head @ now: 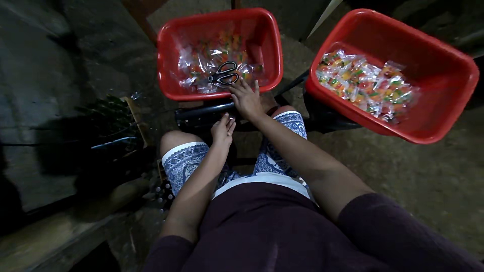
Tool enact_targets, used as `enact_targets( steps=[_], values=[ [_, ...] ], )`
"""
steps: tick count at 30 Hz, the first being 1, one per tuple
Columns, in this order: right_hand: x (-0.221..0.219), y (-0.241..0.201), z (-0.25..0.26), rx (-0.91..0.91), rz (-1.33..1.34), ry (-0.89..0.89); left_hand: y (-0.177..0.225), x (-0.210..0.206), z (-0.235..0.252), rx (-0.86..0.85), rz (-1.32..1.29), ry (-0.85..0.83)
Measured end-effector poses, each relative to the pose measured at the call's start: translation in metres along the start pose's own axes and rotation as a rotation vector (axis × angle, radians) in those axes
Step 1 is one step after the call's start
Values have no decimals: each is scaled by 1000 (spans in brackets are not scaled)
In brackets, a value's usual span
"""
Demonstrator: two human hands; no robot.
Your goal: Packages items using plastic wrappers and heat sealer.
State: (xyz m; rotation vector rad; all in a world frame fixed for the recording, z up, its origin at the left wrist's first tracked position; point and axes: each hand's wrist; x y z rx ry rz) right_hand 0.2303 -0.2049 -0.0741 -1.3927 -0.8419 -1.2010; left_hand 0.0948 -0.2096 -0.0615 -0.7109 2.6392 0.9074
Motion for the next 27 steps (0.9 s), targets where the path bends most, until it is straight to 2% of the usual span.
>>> enact_targets(
  steps=[7, 18, 23, 27],
  values=[
    [-7, 2, -1, 17, -1, 60, 1, 1, 0, 4, 33, -6],
    [-5, 3, -1, 19, 2, 51, 0, 3, 2, 2, 16, -13],
    [0, 3, 1, 13, 17, -15, 0, 1, 2, -9, 49, -18],
    [18, -2, 6, -20, 62, -165, 0, 1, 3, -14, 44, -15]
  ],
)
Point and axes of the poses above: each hand's wrist, its own z-axis towards the middle knuckle, its own x-axis out of the back of the hand, y = z × x, and after that the axes turned 14 degrees about -z, right-handed
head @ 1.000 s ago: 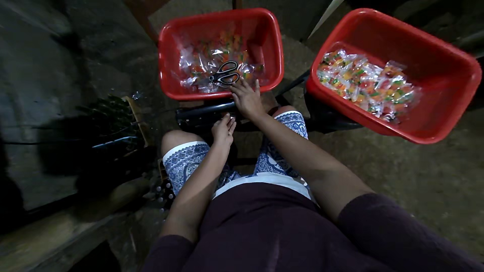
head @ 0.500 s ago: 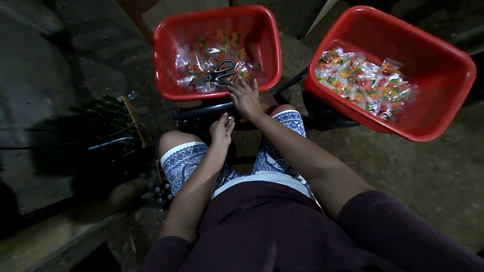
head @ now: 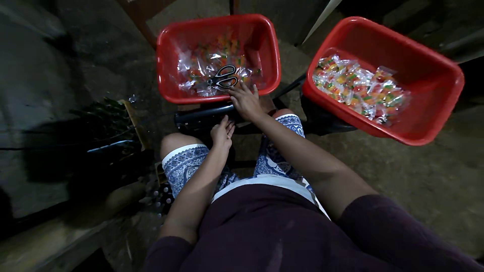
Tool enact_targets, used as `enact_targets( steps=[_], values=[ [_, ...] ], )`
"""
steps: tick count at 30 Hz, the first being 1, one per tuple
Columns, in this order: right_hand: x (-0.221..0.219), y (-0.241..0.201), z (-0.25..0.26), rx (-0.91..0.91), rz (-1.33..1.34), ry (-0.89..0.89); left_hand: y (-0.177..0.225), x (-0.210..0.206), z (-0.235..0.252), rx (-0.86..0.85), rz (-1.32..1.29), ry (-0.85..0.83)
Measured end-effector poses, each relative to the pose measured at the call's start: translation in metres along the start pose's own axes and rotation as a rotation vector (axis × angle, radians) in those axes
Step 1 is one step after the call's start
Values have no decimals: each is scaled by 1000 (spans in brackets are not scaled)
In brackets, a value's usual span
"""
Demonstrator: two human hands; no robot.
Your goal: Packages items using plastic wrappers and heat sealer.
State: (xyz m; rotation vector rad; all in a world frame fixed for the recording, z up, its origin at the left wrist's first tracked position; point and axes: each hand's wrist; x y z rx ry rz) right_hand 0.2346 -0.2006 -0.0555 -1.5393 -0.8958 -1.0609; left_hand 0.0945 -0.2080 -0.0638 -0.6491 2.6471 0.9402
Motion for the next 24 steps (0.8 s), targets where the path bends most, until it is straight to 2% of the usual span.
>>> enact_targets(
  steps=[2, 7, 10, 16, 24],
  values=[
    [14, -4, 2, -11, 43, -74, -1, 0, 1, -5, -3, -2],
    [59, -26, 9, 30, 80, -55, -2, 0, -1, -33, -2, 4],
    [70, -33, 13, 45, 81, -40, 0, -3, -2, -65, 28, -24],
    [48, -22, 11, -5, 48, -21, 0, 0, 5, -82, 61, -33],
    [16, -8, 4, -76, 71, 20, 4, -6, -5, 12, 27, -4]
  ],
)
Point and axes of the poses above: each hand's wrist, its own z-axis towards the middle knuckle, its own x-axis out of the back of the hand, y = z × x, and after that the axes turned 14 degrees about -z, right-handed
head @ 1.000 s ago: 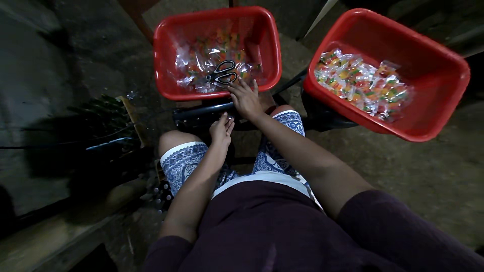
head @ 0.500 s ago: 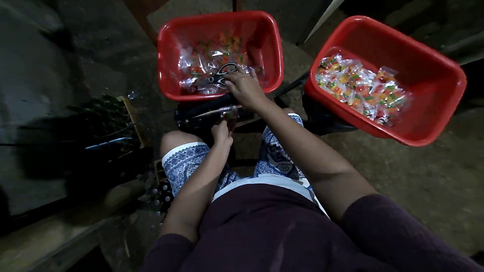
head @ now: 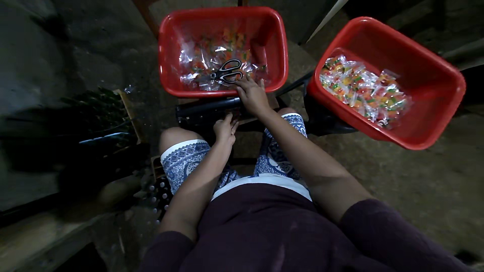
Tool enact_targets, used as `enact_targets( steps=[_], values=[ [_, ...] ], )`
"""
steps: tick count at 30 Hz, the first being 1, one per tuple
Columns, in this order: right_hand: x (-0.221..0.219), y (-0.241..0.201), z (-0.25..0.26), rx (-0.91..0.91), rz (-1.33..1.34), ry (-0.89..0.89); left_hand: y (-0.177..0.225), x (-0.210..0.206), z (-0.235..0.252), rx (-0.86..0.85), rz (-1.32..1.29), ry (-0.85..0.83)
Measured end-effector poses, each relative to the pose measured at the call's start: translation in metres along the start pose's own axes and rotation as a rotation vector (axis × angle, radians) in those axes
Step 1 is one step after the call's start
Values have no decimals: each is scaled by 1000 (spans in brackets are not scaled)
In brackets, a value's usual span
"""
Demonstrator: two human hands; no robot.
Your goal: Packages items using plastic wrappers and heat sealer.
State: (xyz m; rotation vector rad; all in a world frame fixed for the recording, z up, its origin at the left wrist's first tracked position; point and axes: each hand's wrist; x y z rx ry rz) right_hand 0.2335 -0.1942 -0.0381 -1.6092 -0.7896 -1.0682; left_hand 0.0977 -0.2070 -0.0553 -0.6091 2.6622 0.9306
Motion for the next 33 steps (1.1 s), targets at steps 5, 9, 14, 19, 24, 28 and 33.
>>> enact_targets(
  steps=[5, 9, 14, 19, 24, 28, 33],
  values=[
    [-8, 2, -2, -24, 5, 21, -1, -1, 0, -7, -4, -12],
    [-19, 5, -5, -19, -17, 72, -1, -1, 1, -14, 0, -7],
    [-28, 10, -6, 4, -61, 135, -2, 2, 1, 28, 16, -4],
    [-33, 12, -6, 13, -61, 164, -4, 5, 0, 23, -5, -3],
    [-34, 13, -6, 11, -63, 158, -4, 4, 1, 8, -13, 1],
    [-33, 14, -6, 20, -61, 163, -5, 4, 3, -1, 0, -15],
    [-17, 9, -6, 7, -14, 46, -6, 2, 1, -8, -4, -23]
  ],
)
Point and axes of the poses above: each hand's wrist, its own z-axis towards the middle knuckle, its own x-axis out of the back of the hand, y = z × x, and after that the axes turned 14 degrees about -z, right-handed
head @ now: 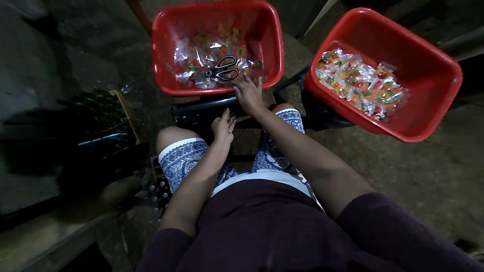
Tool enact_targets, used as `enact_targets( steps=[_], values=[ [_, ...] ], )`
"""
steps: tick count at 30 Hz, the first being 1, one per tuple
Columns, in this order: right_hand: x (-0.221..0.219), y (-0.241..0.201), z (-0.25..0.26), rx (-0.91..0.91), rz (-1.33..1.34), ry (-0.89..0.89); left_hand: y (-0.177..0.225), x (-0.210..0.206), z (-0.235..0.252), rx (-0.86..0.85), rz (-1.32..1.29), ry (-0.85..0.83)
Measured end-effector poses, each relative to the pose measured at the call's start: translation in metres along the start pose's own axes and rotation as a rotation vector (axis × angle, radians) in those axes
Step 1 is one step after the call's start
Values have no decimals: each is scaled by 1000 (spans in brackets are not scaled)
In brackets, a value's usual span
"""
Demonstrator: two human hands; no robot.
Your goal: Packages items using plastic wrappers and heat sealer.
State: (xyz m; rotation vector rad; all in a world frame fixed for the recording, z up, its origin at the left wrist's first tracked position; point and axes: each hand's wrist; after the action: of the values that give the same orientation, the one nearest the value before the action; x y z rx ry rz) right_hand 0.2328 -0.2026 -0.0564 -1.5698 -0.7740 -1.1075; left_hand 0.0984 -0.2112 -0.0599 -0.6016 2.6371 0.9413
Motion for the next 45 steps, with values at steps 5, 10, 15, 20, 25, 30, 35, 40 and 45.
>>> enact_targets(
  steps=[5, 10, 15, 20, 25, 30, 35, 40, 45],
  values=[
    [50, -15, 4, 90, 256, -10, -4, -2, 5, -47, -12, 11],
    [71, -10, -7, 181, 763, 36, 7, 0, -12, -88, 59, -111],
    [64, 5, -65, -176, 882, 0, 22, 15, -52, -159, 299, -354],
    [80, -8, -130, -117, 944, -133, 29, 33, -97, -262, 322, -497],
    [101, -22, -160, -26, 1002, -64, 36, 46, -129, -382, 342, -667],
    [115, -31, -177, 60, 996, -60, 45, 39, -154, -438, 375, -723],
    [120, -37, -187, 92, 1049, -41, 45, 31, -173, -257, 240, -619],
    [119, -34, -193, 256, 1016, -91, 48, 37, -176, -51, 56, -606],
    [108, -45, -189, 263, 873, 21, 50, 45, -170, -33, 2, -677]
  ],
)
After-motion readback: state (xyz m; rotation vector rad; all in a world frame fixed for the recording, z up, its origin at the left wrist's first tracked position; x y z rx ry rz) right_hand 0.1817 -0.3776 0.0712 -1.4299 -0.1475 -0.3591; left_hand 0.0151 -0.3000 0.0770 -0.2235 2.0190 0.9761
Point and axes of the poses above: each hand's wrist, its own z-axis towards the middle knuckle, its own x-axis out of the back of the hand, y = z × x, and after that the axes turned 14 degrees about -z, right-handed
